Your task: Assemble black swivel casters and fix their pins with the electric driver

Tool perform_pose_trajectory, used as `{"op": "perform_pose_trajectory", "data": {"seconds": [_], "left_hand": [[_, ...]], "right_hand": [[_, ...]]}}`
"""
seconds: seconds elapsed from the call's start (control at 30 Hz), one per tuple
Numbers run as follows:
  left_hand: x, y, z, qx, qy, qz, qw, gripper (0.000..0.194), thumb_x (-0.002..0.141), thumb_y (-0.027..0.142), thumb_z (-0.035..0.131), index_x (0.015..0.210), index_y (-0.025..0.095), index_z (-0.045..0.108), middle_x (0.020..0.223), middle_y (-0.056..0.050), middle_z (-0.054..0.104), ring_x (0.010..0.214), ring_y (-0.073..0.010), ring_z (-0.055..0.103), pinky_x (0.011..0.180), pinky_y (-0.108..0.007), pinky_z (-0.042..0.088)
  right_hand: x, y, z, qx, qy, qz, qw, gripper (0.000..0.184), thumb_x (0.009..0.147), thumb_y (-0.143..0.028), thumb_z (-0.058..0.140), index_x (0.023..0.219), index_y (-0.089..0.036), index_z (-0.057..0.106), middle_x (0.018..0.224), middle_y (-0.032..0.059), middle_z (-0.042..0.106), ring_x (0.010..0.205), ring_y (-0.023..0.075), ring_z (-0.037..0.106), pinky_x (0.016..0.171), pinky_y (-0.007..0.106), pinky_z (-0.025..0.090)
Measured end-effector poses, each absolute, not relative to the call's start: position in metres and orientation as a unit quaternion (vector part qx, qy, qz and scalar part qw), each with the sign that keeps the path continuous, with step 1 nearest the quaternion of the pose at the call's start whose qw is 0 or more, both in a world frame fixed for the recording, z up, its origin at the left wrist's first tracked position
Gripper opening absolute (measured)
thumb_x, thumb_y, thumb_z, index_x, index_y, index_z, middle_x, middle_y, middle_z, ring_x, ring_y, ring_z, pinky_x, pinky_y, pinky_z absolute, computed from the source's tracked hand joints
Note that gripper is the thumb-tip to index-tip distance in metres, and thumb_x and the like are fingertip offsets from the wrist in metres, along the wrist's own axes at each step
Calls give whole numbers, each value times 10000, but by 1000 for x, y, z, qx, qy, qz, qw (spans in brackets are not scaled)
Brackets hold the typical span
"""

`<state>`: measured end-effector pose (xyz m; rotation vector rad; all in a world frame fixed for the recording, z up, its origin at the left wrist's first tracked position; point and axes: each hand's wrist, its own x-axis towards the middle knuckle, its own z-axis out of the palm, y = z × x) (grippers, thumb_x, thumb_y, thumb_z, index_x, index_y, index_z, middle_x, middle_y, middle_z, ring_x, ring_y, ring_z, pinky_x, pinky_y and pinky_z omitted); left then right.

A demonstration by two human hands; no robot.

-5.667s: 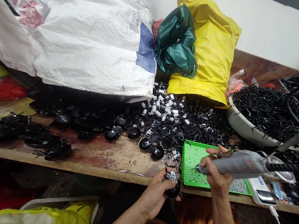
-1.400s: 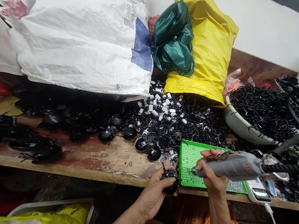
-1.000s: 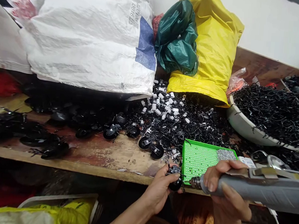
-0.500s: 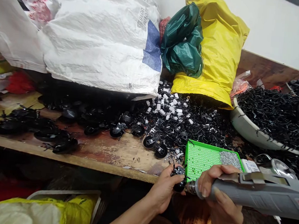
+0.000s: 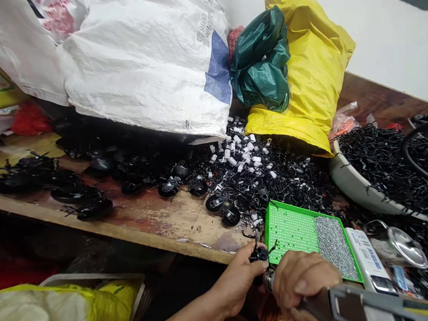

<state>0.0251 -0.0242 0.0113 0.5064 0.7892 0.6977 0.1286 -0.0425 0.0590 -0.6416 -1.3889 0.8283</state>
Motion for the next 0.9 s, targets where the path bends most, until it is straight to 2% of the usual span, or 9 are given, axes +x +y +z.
{"op": "perform_pose_trajectory", "data": {"seconds": [0.03, 0.13, 0.2, 0.3, 0.4, 0.5, 0.63, 0.77, 0.9], "left_hand": [[25, -26, 12, 242, 369, 325, 836, 187, 592, 100, 562, 763, 168, 535, 575, 41, 503, 504, -80, 430, 504, -197, 317], [23, -26, 10, 242, 356, 320, 844, 195, 593, 91, 566, 770, 168, 541, 566, 40, 505, 496, -82, 433, 500, -199, 323], [20, -23, 7, 238, 351, 327, 844, 192, 600, 115, 583, 780, 170, 542, 574, 31, 517, 504, -94, 450, 487, -206, 340], [13, -13, -2, 210, 353, 345, 844, 257, 587, 126, 608, 831, 176, 545, 607, 15, 543, 526, -120, 487, 474, -232, 387], [2, -4, -9, 164, 319, 358, 862, 302, 599, 148, 608, 894, 180, 550, 681, -13, 570, 610, -163, 549, 520, -286, 443], [-10, -2, -10, 126, 273, 355, 885, 275, 687, 273, 549, 940, 165, 560, 793, -56, 587, 684, -196, 580, 558, -330, 468], [-34, -9, -3, 166, 270, 355, 880, 285, 683, 321, 565, 929, 177, 565, 815, -55, 574, 556, -162, 574, 435, -254, 428], [-86, -26, 17, 240, 352, 404, 810, 321, 571, 283, 656, 875, 213, 583, 781, -18, 550, 493, -148, 552, 355, -199, 349], [-184, -50, 37, 337, 522, 416, 664, 362, 515, 408, 675, 836, 250, 618, 690, 37, 601, 536, -157, 537, 472, -234, 387]], "right_hand": [[128, -39, 59, -239, -636, 372, 633, 63, 755, -310, 557, 718, -268, 529, 432, -84, 550, 335, 71, 512, 354, 174, 433], [132, -31, 56, -144, -676, 384, 612, 205, 786, -401, 477, 645, -261, 530, 362, -103, 521, 235, 32, 439, 305, 118, 372], [138, -27, 56, -181, -645, 408, 620, 123, 731, -402, 546, 748, -280, 557, 436, -80, 564, 240, 53, 444, 294, 158, 388], [152, -15, 59, -277, -571, 435, 639, 274, 658, -333, 628, 918, -292, 551, 635, -24, 605, 333, 91, 492, 315, 235, 417], [166, 15, 61, -340, -505, 360, 707, 349, 617, -253, 662, 949, -262, 553, 789, -2, 584, 503, 107, 535, 453, 283, 463], [178, 54, 56, -411, -451, 235, 757, 422, 549, -198, 704, 942, -220, 555, 835, -1, 585, 607, 112, 550, 612, 318, 473], [190, 88, 42, -477, -402, 198, 756, 489, 492, -213, 739, 946, -172, 561, 816, 9, 606, 596, 104, 537, 641, 326, 467], [200, 90, 31, -530, -398, 214, 717, 464, 476, -228, 763, 897, -166, 580, 822, 8, 604, 646, 123, 552, 639, 321, 463], [210, 81, 24, -549, -394, 194, 711, 563, 490, -231, 761, 1006, -241, 535, 905, -6, 585, 780, 147, 567, 714, 346, 448]]}}
